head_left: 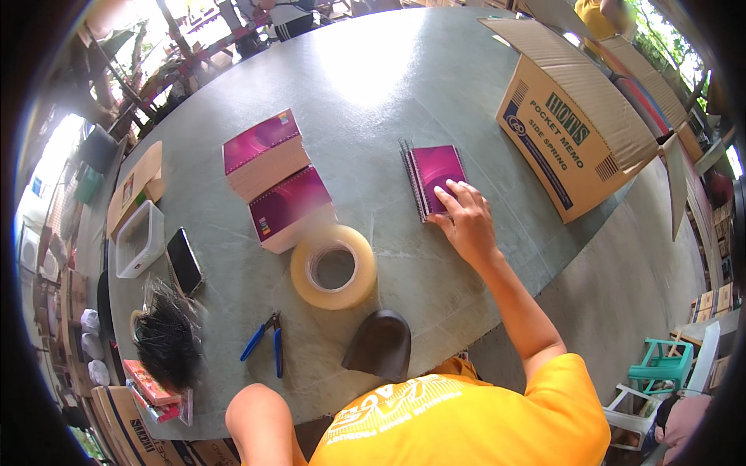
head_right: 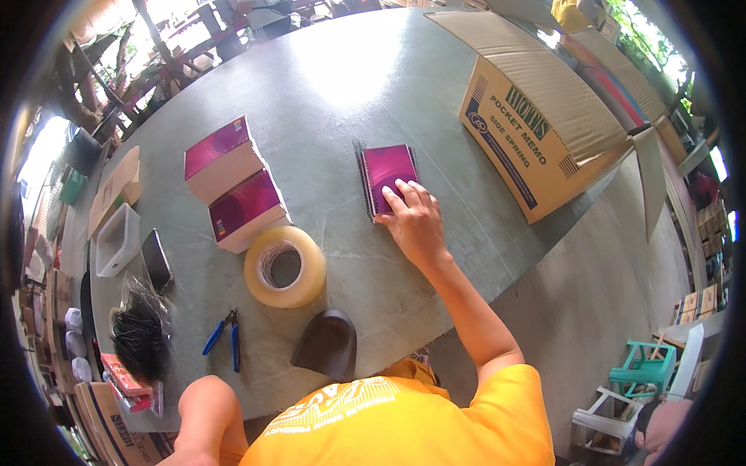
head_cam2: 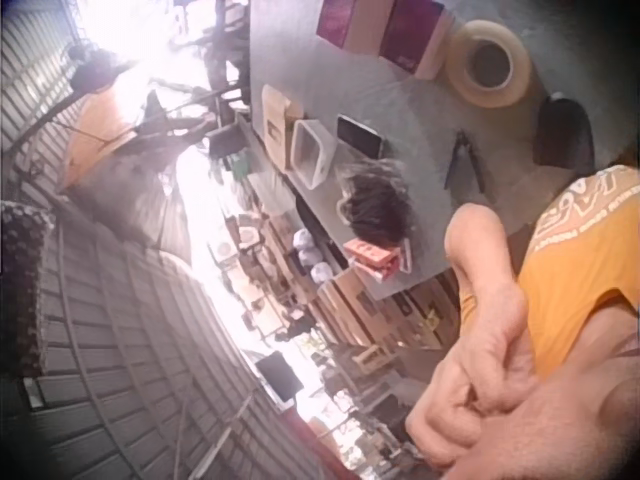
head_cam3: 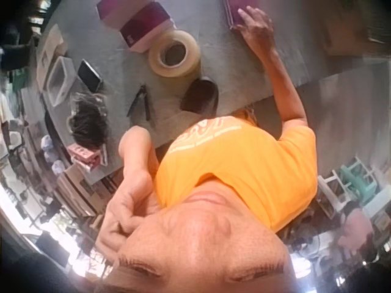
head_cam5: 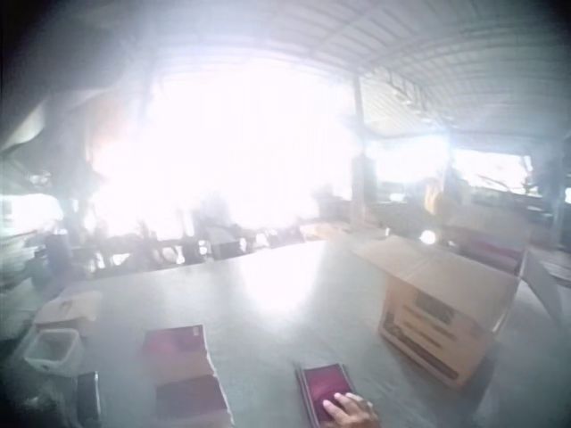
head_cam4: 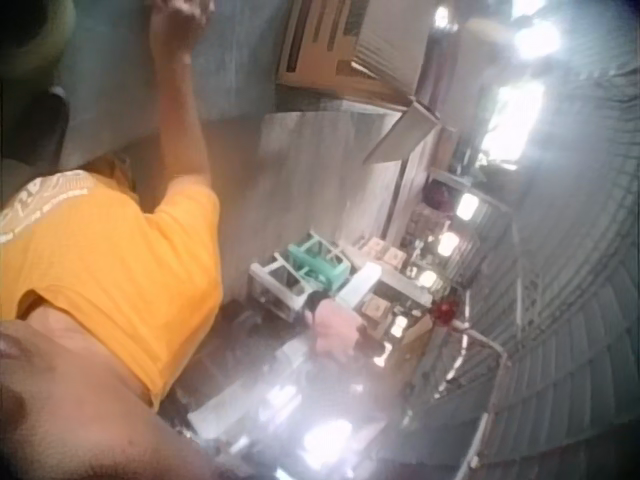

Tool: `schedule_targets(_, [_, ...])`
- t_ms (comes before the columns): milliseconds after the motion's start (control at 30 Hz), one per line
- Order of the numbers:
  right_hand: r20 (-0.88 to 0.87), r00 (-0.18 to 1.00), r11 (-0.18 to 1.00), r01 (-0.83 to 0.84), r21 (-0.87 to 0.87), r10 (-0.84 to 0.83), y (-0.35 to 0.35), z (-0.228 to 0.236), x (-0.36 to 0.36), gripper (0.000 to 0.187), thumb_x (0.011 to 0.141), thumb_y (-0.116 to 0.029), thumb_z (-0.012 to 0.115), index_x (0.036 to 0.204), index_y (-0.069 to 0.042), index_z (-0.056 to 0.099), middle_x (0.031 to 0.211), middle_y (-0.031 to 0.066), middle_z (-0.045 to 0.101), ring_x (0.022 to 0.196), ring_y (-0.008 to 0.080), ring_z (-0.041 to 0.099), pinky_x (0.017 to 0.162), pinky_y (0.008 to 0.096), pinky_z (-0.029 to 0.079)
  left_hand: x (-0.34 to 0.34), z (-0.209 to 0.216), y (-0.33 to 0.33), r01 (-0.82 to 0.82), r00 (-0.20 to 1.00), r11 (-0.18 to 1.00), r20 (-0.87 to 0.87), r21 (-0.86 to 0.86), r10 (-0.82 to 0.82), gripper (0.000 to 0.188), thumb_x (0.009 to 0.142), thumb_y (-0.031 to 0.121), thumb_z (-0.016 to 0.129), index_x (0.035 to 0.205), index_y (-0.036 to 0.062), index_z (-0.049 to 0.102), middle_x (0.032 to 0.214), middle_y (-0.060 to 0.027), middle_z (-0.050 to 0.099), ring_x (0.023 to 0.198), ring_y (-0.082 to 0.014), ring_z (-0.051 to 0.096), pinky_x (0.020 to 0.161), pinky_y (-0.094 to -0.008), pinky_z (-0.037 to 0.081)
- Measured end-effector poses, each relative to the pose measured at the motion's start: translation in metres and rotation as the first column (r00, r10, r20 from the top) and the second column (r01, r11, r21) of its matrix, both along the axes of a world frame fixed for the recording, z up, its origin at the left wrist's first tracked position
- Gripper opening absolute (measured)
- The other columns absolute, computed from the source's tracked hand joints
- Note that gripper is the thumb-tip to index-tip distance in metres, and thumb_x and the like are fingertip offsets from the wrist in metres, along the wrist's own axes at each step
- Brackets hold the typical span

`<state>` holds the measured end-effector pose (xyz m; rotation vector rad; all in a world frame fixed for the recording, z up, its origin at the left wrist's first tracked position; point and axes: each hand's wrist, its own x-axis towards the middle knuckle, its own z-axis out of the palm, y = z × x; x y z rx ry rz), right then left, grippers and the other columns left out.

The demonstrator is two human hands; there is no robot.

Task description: The person assembles notebooks by threading wire coils into the pre-punched holes of small purple notebooks using their hands and places them in a stack.

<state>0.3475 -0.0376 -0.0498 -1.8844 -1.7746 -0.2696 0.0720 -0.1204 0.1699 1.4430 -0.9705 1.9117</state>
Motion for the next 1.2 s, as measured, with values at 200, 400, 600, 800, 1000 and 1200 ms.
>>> schedule_targets(200, [-0.429,0.896,0.975,0.186,0.122,-0.117,0.044,0.014,0.039,0.083,0.076,-0.060,0.063,0.126,0.005,0.050,0.128,0.0264,0.050,0.122,0.0383,0.046,0.103,0.0418,0.036,-0.013,-0.025,0.008,-0.450,0.766,0.893,-0.509,0.011,0.393,0.014,0.078,0.004,0.063,0.090,0.0021,0.056,0.079,-0.0043,0.059,0.064,-0.0182,0.059,0.052,-0.0259,0.046])
schedule_targets(400, [-0.720,0.677,0.977,-0.006,-0.214,-0.153,0.088,-0.006,0.066,0.069,0.085,-0.031,0.065,0.135,0.007,0.037,0.132,0.0267,0.047,0.125,0.0324,0.047,0.104,0.0350,0.035,-0.015,-0.088,0.043,-0.658,0.485,0.752,-0.791,-0.048,0.373,0.020,0.067,-0.003,0.073,0.083,0.0006,0.063,0.079,-0.0076,0.061,0.063,-0.0215,0.060,0.056,-0.0290,0.050])
schedule_targets(600, [-0.272,0.946,0.981,0.193,0.038,-0.175,0.081,0.019,0.038,0.061,0.083,-0.016,0.066,0.134,0.005,0.040,0.133,0.0260,0.046,0.126,0.0337,0.045,0.107,0.0361,0.034,-0.049,-0.187,0.070,-0.933,0.318,0.223,-0.937,-0.283,0.141,0.008,0.078,0.002,0.069,0.083,0.0034,0.062,0.072,-0.0059,0.061,0.058,-0.0124,0.055,0.054,-0.0240,0.045])
schedule_targets(800, [-0.197,0.849,0.863,-0.443,0.242,0.491,0.099,0.054,-0.079,0.036,0.083,-0.010,0.065,0.118,-0.005,0.059,0.130,0.0140,0.053,0.121,0.0302,0.050,0.103,0.0388,0.040,-0.060,-0.216,0.083,-0.977,0.212,0.068,-0.932,-0.201,0.296,0.009,0.080,0.004,0.069,0.084,0.0021,0.061,0.071,-0.0058,0.061,0.057,-0.0097,0.052,0.054,-0.0226,0.043])
schedule_targets(1000, [-0.013,0.697,0.697,-0.714,0.068,0.717,0.110,0.046,-0.158,0.035,0.079,-0.016,0.068,0.111,-0.004,0.062,0.119,0.0115,0.060,0.113,0.0267,0.055,0.095,0.0394,0.044,-0.071,-0.213,0.080,-0.977,0.214,0.051,-0.928,-0.209,0.306,0.009,0.080,0.003,0.068,0.085,0.0024,0.061,0.071,-0.0066,0.061,0.056,-0.0119,0.054,0.053,-0.0241,0.044])
schedule_targets(1200, [0.005,0.732,0.730,-0.681,0.062,0.682,0.105,0.038,-0.176,0.028,0.078,-0.012,0.067,0.104,-0.003,0.065,0.105,0.0119,0.064,0.100,0.0288,0.060,0.088,0.0400,0.047,-0.072,-0.206,0.075,-0.984,0.160,0.128,-0.933,-0.124,0.322,0.012,0.078,0.001,0.069,0.086,0.0024,0.061,0.074,-0.0103,0.062,0.060,-0.0188,0.061,0.053,-0.0295,0.048])
